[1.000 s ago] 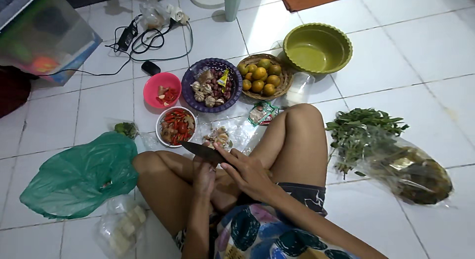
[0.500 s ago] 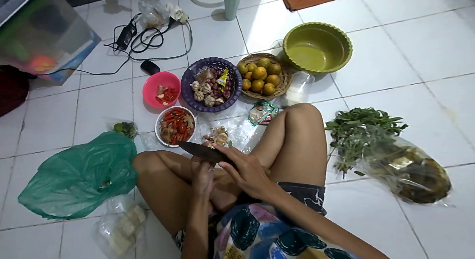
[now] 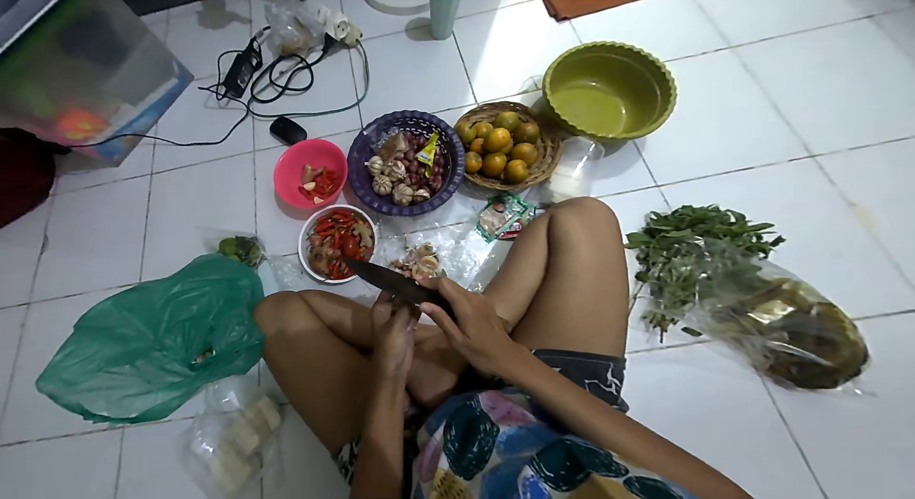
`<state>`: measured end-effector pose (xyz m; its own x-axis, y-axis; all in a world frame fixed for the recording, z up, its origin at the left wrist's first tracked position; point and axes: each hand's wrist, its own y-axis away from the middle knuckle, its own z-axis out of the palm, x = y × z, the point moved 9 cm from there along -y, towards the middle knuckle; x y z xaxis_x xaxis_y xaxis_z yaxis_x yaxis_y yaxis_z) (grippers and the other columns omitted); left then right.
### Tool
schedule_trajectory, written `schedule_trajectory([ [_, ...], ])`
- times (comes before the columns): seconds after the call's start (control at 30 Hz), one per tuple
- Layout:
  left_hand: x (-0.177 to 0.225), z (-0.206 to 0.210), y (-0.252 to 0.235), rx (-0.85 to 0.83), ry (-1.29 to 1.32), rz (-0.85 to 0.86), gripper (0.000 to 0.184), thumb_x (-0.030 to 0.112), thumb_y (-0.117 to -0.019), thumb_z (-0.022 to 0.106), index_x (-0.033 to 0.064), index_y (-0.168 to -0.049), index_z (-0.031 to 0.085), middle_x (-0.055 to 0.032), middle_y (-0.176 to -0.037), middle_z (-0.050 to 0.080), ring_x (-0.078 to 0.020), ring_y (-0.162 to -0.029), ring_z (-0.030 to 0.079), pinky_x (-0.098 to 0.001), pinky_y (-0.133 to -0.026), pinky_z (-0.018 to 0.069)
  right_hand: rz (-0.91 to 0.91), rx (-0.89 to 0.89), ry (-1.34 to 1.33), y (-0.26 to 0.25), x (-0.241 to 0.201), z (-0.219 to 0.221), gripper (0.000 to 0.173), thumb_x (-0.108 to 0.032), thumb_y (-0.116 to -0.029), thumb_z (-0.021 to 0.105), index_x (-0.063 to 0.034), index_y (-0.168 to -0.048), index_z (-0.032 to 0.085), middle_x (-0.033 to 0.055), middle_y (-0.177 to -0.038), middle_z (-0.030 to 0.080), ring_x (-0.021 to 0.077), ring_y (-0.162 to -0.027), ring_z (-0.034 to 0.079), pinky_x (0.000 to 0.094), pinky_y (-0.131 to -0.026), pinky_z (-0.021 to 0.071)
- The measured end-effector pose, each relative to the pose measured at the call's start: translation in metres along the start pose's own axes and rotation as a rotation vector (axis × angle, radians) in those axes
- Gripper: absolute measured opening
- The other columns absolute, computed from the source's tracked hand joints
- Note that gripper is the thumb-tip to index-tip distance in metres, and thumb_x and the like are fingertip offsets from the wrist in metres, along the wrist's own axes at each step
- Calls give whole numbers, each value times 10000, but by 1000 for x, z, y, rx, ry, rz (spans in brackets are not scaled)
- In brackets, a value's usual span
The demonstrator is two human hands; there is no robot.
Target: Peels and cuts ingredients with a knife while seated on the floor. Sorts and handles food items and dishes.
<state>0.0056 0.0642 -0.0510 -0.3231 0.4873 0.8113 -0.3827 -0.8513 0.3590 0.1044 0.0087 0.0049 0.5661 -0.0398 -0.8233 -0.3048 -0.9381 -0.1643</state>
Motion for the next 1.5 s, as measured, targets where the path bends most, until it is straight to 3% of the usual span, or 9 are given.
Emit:
schedule_trajectory([
  [0.07,-2,0,-3,-17,-75,-12,289,-127,-950,391,8,-1132,570,79,-792,694,79,-547,495,-99,-513,405,68,-37,-109,-1,11,2,422,-315,-1070,468,14,-1284,622,119,-993,722,198,-784,689,396,-694,561],
  [0.17,8,-16,-23,36,-208,30,270,-18,-1021,452,-80,-1268,542,-4,-953,700,76,-537,427,-108,-489,353,224,-64,-303,-1,33,2,401,-251,-1084,424,35,-1320,577,25,-782,588,58,-608,515,242,-583,469],
  [0.3,59,-62,-87,237,-398,190,270,114,-1055,524,-84,-1226,589,-68,-961,699,-2,-650,545,-184,-599,449,409,-85,-392,3,58,-12,393,-213,-1106,335,49,-1312,544,-5,-770,593,-6,-514,462,173,-488,412],
  [0.43,102,-80,-157,284,-563,212,450,428,-1103,383,66,-1250,606,14,-768,656,7,-457,377,-175,-432,335,473,-71,-370,11,74,-23,423,-237,-1117,324,14,-1368,554,-22,-773,619,-14,-480,425,164,-457,376],
  [0.53,94,-81,-181,231,-608,77,622,548,-1094,223,58,-1328,526,-33,-791,645,-44,-496,379,-221,-475,339,499,-69,-363,17,78,-25,437,-238,-1117,333,15,-1398,550,-28,-769,622,-16,-475,410,163,-457,367],
  [0.63,60,-76,-173,192,-391,-3,351,328,-1118,342,61,-1116,570,41,-676,533,-9,-474,402,-166,-460,370,541,-86,-357,20,84,-21,448,-248,-1119,343,10,-1431,537,-13,-778,626,2,-492,424,182,-480,385],
  [0.77,-1,-58,-123,94,-18,-261,259,92,-1091,316,-18,-1243,495,-61,-933,630,-101,-729,604,-251,-722,526,529,-180,-311,17,85,-10,497,-250,-1116,368,-22,-1558,377,32,-800,614,50,-548,461,229,-528,412],
  [1.0,-34,-36,-63,-59,129,-409,437,25,-1064,177,-108,-1468,276,-210,-1385,538,-198,-1180,617,-326,-1045,465,417,-275,-118,2,91,-1,449,-229,-1119,349,-104,-1534,465,63,-797,629,96,-570,491,283,-567,444],
  [1.5,-26,-18,-46,-114,2,-245,431,-104,-987,276,-102,-1416,313,-193,-1328,565,-186,-1123,646,-338,-1000,513,433,-302,-197,7,83,18,466,-282,-1111,342,-6,-1427,545,29,-798,584,75,-605,481,264,-598,440],
])
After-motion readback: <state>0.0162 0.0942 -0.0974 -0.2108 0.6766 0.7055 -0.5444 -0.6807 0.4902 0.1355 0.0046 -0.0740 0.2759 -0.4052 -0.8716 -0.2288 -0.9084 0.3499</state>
